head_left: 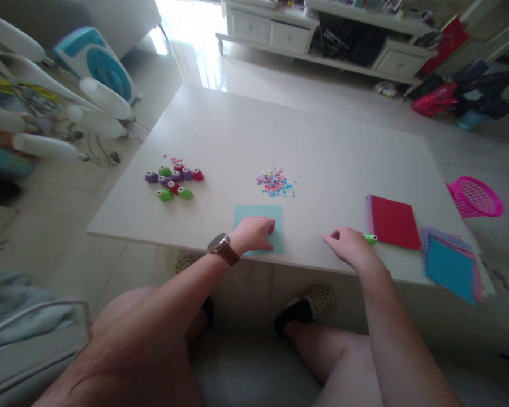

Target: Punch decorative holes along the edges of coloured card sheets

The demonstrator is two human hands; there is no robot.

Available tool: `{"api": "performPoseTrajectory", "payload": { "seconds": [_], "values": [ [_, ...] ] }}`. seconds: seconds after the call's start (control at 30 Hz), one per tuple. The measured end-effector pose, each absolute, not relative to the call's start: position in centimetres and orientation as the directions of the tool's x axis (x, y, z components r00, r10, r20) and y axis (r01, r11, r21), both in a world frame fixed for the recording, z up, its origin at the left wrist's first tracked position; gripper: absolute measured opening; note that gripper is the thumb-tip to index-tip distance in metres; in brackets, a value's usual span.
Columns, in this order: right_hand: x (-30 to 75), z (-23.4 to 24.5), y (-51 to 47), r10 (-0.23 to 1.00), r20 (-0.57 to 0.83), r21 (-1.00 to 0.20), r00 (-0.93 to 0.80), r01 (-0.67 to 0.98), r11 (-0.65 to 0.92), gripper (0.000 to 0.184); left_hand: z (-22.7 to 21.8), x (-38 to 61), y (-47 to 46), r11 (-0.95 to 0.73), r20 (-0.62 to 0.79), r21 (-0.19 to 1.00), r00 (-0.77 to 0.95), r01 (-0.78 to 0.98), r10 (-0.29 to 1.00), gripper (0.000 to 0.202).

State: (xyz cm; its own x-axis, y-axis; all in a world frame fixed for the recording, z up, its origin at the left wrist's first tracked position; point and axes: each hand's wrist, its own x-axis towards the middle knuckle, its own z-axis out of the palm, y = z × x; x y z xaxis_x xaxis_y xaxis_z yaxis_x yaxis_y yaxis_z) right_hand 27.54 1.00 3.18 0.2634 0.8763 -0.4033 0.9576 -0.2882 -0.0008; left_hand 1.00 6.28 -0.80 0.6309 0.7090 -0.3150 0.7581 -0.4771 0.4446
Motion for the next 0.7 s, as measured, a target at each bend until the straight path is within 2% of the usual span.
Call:
{"api": "performPoseTrajectory", "payload": {
  "seconds": [0.07,0.17,0.27,0.4,0.5,0.6,0.7],
  "values": [
    [27.1,2.9,1.1,0.892,-0.372,-0.009,0.258,0.959,-0.282,0.036,-0.8,1.0,6.2,-0.479,-0.287,0.457,0.633,0.75,0.719,0.036],
    [26.0,2.6,1.4,0.912,-0.361,-0.116,0.193,0.961,-0.249,0.036,-0.2,0.6,6.6,-0.452,-0.235,0.483,0.608,0.75,0.758,0.026],
    [24.9,2.5,1.5,0.916,-0.38,-0.195,0.128,0.957,-0.215,0.034,1.1,-0.9,7.3,-0.376,-0.161,0.455,0.49,0.807,0.857,0.022],
    [24.0,2.6,1.3,0.911,-0.405,-0.235,0.08,0.953,-0.189,0.033,2.4,-4.3,8.3,-0.165,-0.123,0.334,0.216,0.928,0.969,0.036],
    [23.6,2.7,1.0,0.909,-0.414,-0.255,0.055,0.951,-0.173,0.031,2.1,-6.9,8.8,0.001,-0.1,0.243,0.024,0.97,0.995,0.046],
    [23.1,2.8,0.8,0.917,-0.395,-0.265,0.049,0.95,-0.165,0.029,1.3,-8.8,9.0,0.094,-0.126,0.183,-0.072,0.979,0.989,0.056],
    [22.7,3.0,0.7,0.918,-0.393,-0.262,0.06,0.949,-0.175,0.028,0.8,-9.8,9.4,0.125,-0.176,0.146,-0.099,0.981,0.979,0.062]
  ]
}}
